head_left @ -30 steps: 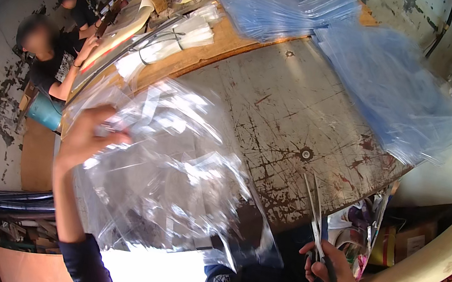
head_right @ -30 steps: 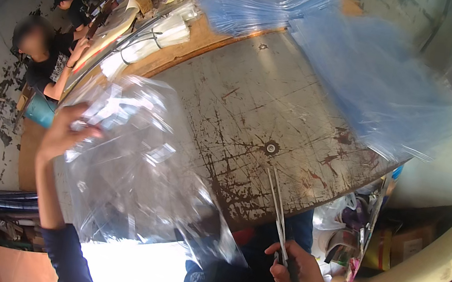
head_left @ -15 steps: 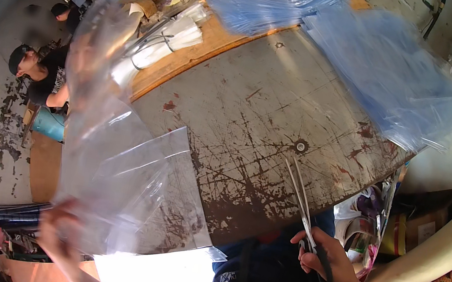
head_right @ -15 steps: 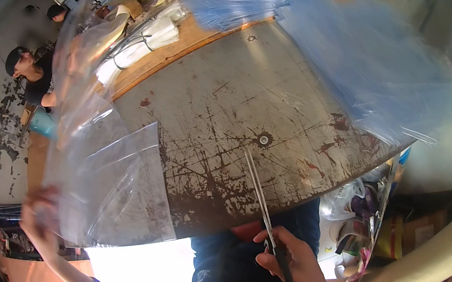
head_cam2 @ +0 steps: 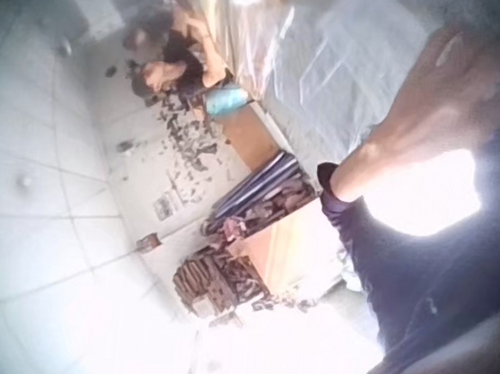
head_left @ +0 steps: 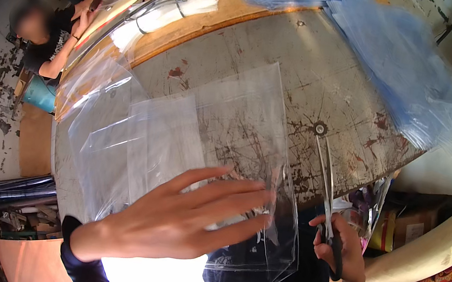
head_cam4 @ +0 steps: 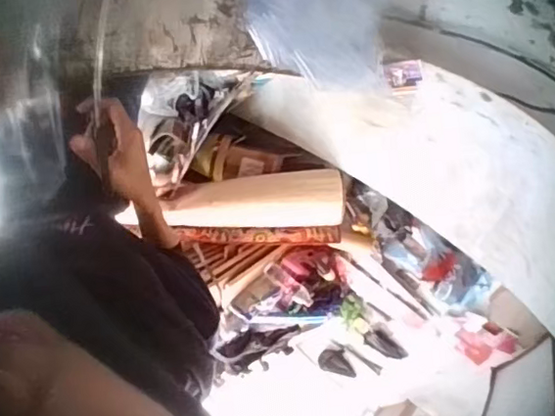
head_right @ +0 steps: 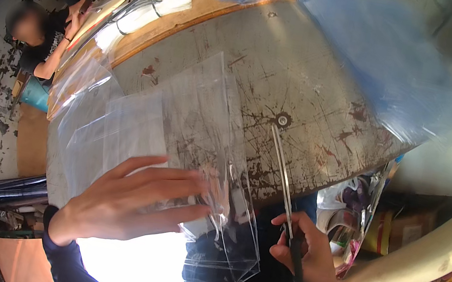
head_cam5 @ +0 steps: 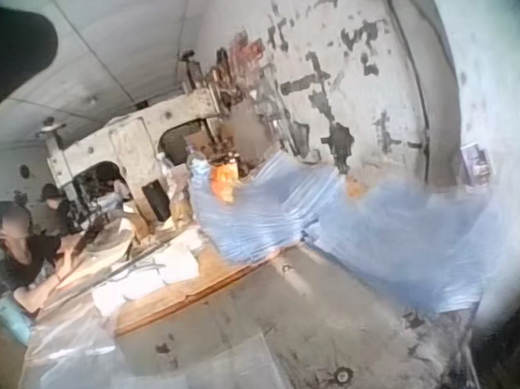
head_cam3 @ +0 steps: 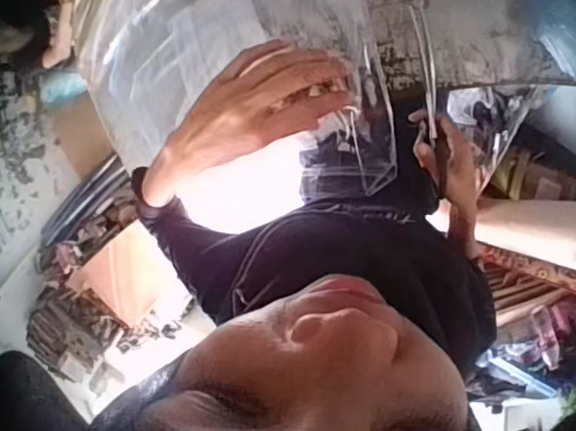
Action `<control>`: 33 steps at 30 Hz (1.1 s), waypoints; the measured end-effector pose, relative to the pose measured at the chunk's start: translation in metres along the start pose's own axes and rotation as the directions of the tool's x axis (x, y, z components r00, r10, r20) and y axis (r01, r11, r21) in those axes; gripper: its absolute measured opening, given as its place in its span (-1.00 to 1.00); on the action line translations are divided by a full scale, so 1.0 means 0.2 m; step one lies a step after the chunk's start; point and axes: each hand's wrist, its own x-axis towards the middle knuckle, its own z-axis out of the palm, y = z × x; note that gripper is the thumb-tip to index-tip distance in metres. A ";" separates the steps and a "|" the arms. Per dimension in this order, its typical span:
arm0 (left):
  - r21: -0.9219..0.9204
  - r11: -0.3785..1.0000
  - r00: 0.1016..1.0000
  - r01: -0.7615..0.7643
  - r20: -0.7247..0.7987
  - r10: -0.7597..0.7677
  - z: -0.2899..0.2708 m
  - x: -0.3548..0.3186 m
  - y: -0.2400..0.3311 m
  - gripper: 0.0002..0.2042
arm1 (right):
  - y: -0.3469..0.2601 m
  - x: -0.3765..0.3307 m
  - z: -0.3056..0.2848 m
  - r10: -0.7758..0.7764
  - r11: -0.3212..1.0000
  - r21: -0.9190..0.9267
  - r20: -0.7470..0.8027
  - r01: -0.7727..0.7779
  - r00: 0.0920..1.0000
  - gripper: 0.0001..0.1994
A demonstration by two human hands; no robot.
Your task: The person trims the edges of transparent plastic sheets using scissors, places the scissors down on the workbench, and unfolds and aligns the plastic sheets by hand.
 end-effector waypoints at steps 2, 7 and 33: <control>0.053 0.996 0.996 -0.077 -0.043 0.080 0.12 0.15 -0.07 -0.64 | 0.05 0.02 0.01 -0.025 0.999 0.039 -0.001 0.025 1.000 -0.52; -0.145 0.927 0.938 -0.346 -0.085 0.337 0.27 0.47 -0.29 -0.81 | 0.04 -0.06 0.00 -0.064 0.973 0.215 -0.100 0.084 0.993 -0.42; -0.642 0.752 0.988 -0.150 -0.120 0.095 0.48 0.59 -0.46 -0.72 | -0.02 -0.14 -0.05 0.037 0.982 -0.181 -0.098 -0.055 0.995 -0.33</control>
